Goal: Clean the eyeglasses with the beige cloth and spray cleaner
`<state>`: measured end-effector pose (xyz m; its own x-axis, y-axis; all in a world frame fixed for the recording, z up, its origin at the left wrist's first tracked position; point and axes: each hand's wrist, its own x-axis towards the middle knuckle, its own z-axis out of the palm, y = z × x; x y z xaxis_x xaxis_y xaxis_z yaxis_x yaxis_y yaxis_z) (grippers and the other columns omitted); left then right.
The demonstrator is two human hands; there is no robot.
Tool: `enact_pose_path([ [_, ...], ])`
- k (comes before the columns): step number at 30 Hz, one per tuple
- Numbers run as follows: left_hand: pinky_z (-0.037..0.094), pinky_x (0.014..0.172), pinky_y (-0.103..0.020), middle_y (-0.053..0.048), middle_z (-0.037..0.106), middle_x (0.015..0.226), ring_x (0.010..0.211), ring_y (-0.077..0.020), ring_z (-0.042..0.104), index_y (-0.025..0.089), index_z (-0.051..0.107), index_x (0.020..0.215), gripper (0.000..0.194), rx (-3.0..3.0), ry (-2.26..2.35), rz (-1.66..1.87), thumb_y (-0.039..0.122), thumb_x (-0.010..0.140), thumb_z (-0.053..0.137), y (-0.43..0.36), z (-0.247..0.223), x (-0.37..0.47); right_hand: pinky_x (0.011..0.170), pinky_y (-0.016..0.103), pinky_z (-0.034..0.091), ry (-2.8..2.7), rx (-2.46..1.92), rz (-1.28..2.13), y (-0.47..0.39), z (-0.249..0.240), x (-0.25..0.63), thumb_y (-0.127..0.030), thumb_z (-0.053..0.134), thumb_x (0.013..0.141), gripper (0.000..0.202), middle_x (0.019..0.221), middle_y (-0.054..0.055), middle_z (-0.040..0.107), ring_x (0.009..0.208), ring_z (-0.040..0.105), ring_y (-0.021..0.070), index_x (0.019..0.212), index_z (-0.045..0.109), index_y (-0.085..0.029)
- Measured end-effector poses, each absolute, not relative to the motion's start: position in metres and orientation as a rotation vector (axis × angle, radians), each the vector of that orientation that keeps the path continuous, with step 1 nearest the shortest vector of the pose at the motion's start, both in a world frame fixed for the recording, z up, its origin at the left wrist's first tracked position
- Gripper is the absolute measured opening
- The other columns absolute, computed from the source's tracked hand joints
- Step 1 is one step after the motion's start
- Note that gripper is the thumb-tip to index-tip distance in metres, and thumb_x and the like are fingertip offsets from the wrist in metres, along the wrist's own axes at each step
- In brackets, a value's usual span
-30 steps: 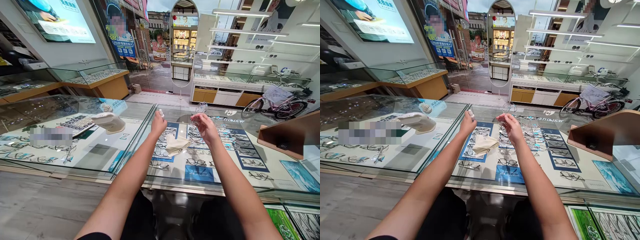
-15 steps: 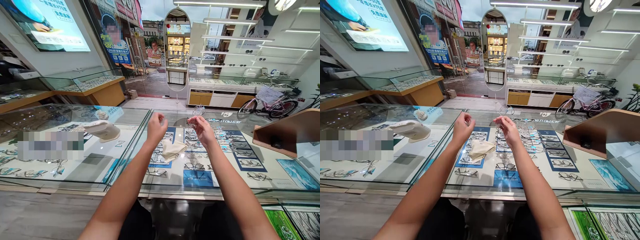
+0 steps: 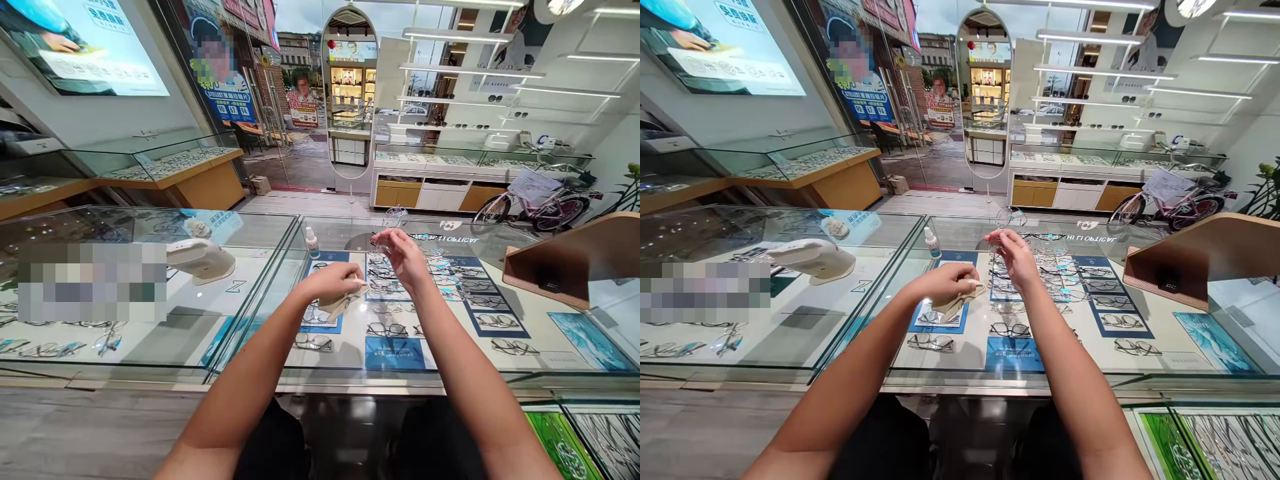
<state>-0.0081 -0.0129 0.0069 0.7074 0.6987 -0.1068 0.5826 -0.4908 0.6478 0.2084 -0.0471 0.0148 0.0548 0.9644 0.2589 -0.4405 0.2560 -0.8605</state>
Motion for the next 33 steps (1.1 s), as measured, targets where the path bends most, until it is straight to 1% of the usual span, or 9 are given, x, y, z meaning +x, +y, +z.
enact_pose_path([
  [3, 0.039, 0.063, -0.028, 0.001, 0.063, 0.077, 0.069, -0.0175, 0.056, 0.023, 0.063, 0.091, 0.015, 2.077, 1.017, 0.334, 0.035, 0.084, 0.060, -0.006, 0.013, -0.015, 0.080, 0.027, 0.052, -0.990, -0.712, 1.192, -0.047, 0.016, 0.208, -0.050, 0.083, 0.080, 0.025, 0.099, 0.002, 0.082, 0.097, 0.072, 0.0180, 0.089, 0.077, -0.028],
  [5, 0.037, 0.058, -0.027, 0.002, 0.060, 0.074, 0.062, -0.0158, 0.052, 0.023, 0.062, 0.091, 0.015, 1.975, 1.078, 0.396, 0.035, 0.083, 0.058, -0.002, 0.015, -0.018, 0.080, 0.028, 0.052, -0.993, -0.731, 1.188, -0.047, 0.016, 0.207, -0.052, 0.083, 0.079, 0.027, 0.097, 0.002, 0.081, 0.097, 0.073, 0.0191, 0.089, 0.076, -0.028],
  [9, 0.039, 0.057, -0.027, -0.002, 0.065, 0.081, 0.065, -0.0153, 0.055, 0.021, 0.066, 0.086, 0.016, 1.911, 1.106, 0.490, 0.034, 0.082, 0.058, 0.005, 0.013, -0.024, 0.079, 0.029, 0.052, -1.009, -0.731, 1.187, -0.047, 0.016, 0.206, -0.053, 0.084, 0.079, 0.029, 0.095, 0.002, 0.081, 0.095, 0.072, 0.0191, 0.089, 0.076, -0.028],
  [13, 0.036, 0.053, -0.027, -0.002, 0.064, 0.072, 0.060, -0.0149, 0.052, 0.019, 0.071, 0.082, 0.023, 1.903, 1.135, 0.475, 0.041, 0.079, 0.066, 0.007, 0.015, -0.027, 0.079, 0.029, 0.053, -1.020, -0.744, 1.183, -0.047, 0.014, 0.205, -0.055, 0.084, 0.079, 0.030, 0.097, 0.003, 0.081, 0.096, 0.072, 0.0192, 0.089, 0.076, -0.028],
  [17, 0.038, 0.057, -0.026, -0.001, 0.065, 0.074, 0.065, -0.0147, 0.055, 0.018, 0.075, 0.089, 0.033, 1.868, 0.997, 0.608, 0.050, 0.080, 0.073, 0.002, 0.023, -0.027, 0.082, 0.030, 0.055, -1.028, -0.727, 1.219, -0.048, 0.013, 0.204, -0.052, 0.086, 0.078, 0.029, 0.100, 0.003, 0.081, 0.099, 0.072, 0.0199, 0.089, 0.076, -0.027],
  [21, 0.039, 0.060, -0.024, -0.001, 0.066, 0.076, 0.066, -0.0133, 0.055, 0.018, 0.073, 0.096, 0.043, 1.670, 0.874, 0.790, 0.056, 0.078, 0.080, -0.003, 0.029, -0.024, 0.084, 0.031, 0.059, -1.059, -0.666, 1.348, -0.054, 0.015, 0.201, -0.051, 0.084, 0.082, 0.027, 0.102, 0.002, 0.080, 0.098, 0.072, 0.0184, 0.091, 0.077, -0.027],
  [26, 0.043, 0.063, -0.025, -0.003, 0.072, 0.083, 0.070, -0.0151, 0.059, 0.017, 0.074, 0.101, 0.048, 1.645, 0.863, 0.850, 0.061, 0.082, 0.077, -0.008, 0.027, -0.015, 0.095, 0.040, 0.062, -1.051, -0.600, 1.422, -0.061, 0.018, 0.197, -0.050, 0.083, 0.085, 0.025, 0.103, 0.002, 0.079, 0.103, 0.072, 0.0202, 0.092, 0.076, -0.027],
  [30, 0.047, 0.070, -0.026, -0.006, 0.077, 0.095, 0.080, -0.0172, 0.064, 0.015, 0.078, 0.106, 0.050, 1.668, 0.804, 0.843, 0.061, 0.086, 0.073, -0.011, 0.024, -0.009, 0.093, 0.037, 0.061, -1.066, -0.623, 1.383, -0.058, 0.015, 0.195, -0.052, 0.083, 0.084, 0.027, 0.102, 0.002, 0.080, 0.100, 0.074, 0.0205, 0.094, 0.076, -0.028],
  [33, 0.048, 0.072, -0.027, -0.007, 0.078, 0.096, 0.081, -0.0179, 0.066, 0.015, 0.081, 0.108, 0.050, 1.637, 0.780, 0.857, 0.059, 0.085, 0.077, -0.012, 0.023, -0.009, 0.097, 0.035, 0.059, -1.083, -0.642, 1.327, -0.056, 0.013, 0.195, -0.053, 0.083, 0.084, 0.027, 0.101, 0.003, 0.081, 0.100, 0.074, 0.0204, 0.094, 0.078, -0.028],
])
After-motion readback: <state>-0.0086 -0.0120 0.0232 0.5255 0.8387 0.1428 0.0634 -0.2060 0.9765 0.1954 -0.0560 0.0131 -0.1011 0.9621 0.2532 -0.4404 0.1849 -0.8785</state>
